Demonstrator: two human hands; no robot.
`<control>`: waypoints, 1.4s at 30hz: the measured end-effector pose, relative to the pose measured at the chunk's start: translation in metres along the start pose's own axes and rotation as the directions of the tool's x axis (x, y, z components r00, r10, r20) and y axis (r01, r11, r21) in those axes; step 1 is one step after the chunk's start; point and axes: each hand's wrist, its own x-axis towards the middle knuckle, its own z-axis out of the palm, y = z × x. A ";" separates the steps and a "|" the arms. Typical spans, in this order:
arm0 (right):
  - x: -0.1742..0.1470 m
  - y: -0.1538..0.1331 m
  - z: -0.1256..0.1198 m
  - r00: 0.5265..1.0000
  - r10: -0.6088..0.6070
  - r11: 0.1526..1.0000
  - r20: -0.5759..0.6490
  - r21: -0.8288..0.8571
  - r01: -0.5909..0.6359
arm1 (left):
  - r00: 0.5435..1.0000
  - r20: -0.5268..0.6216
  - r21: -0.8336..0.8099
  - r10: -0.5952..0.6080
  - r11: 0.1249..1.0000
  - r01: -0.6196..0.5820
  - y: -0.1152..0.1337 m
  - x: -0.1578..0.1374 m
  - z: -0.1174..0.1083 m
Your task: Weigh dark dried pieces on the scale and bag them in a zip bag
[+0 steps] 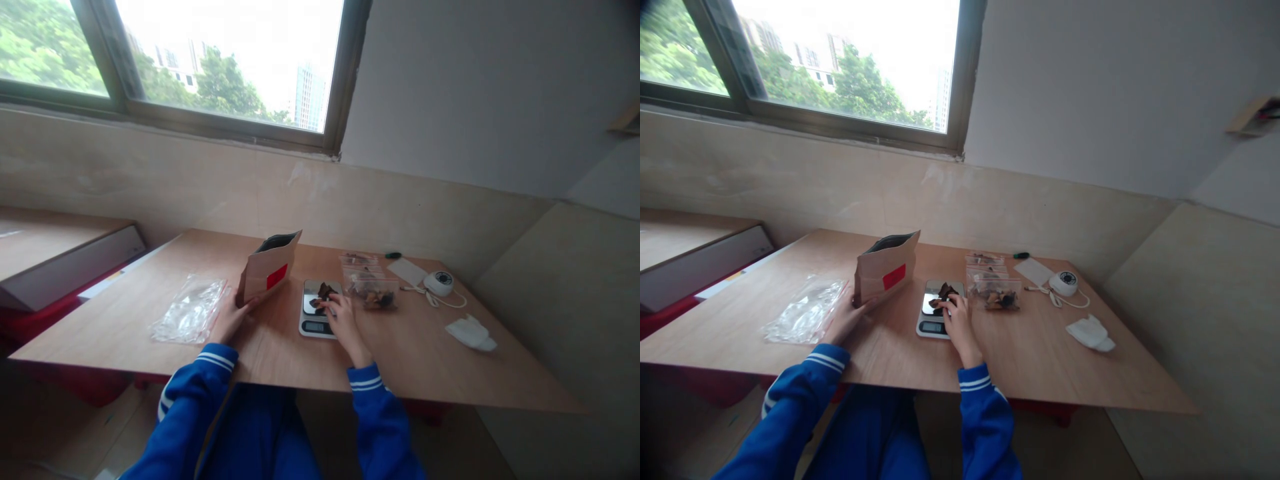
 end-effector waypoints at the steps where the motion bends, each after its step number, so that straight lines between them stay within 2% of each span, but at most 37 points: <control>1: -0.002 0.000 -0.002 1.000 0.003 1.000 -0.014 -0.001 -0.003 | 1.000 -0.007 0.007 -0.005 1.000 0.005 0.000 0.000 0.000; 6: -0.016 0.007 -0.013 0.991 0.089 0.995 -0.095 0.054 -0.084 | 1.000 -0.002 0.000 0.015 1.000 -0.015 0.003 -0.001 0.001; 9: -0.037 0.021 -0.017 0.963 0.210 0.967 -0.169 0.180 -0.179 | 1.000 -0.002 0.006 0.005 1.000 -0.005 0.002 -0.001 0.001; 11: -0.054 0.032 -0.018 0.918 0.347 0.909 -0.191 0.309 -0.280 | 1.000 0.008 -0.001 0.003 1.000 -0.003 0.002 -0.001 0.001; 15: -0.079 0.046 -0.021 0.767 0.626 0.699 -0.140 0.536 -0.473 | 1.000 0.018 0.001 0.015 1.000 -0.015 0.005 -0.002 0.001; 18: -0.083 0.046 -0.023 0.704 0.703 0.594 -0.099 0.627 -0.505 | 1.000 0.011 0.028 0.011 1.000 -0.011 0.008 -0.003 0.001; 24: -0.078 0.035 -0.026 0.720 0.691 0.581 -0.069 0.645 -0.496 | 1.000 0.030 0.047 0.006 0.999 -0.007 0.007 -0.003 0.000; 30: -0.079 0.031 -0.029 0.756 0.651 0.636 -0.074 0.596 -0.489 | 0.998 0.028 0.070 0.053 0.996 -0.055 -0.002 -0.001 0.000; 42: -0.079 0.032 -0.025 0.786 0.615 0.678 -0.066 0.554 -0.484 | 0.996 0.012 0.148 0.085 0.985 -0.085 -0.008 0.002 -0.001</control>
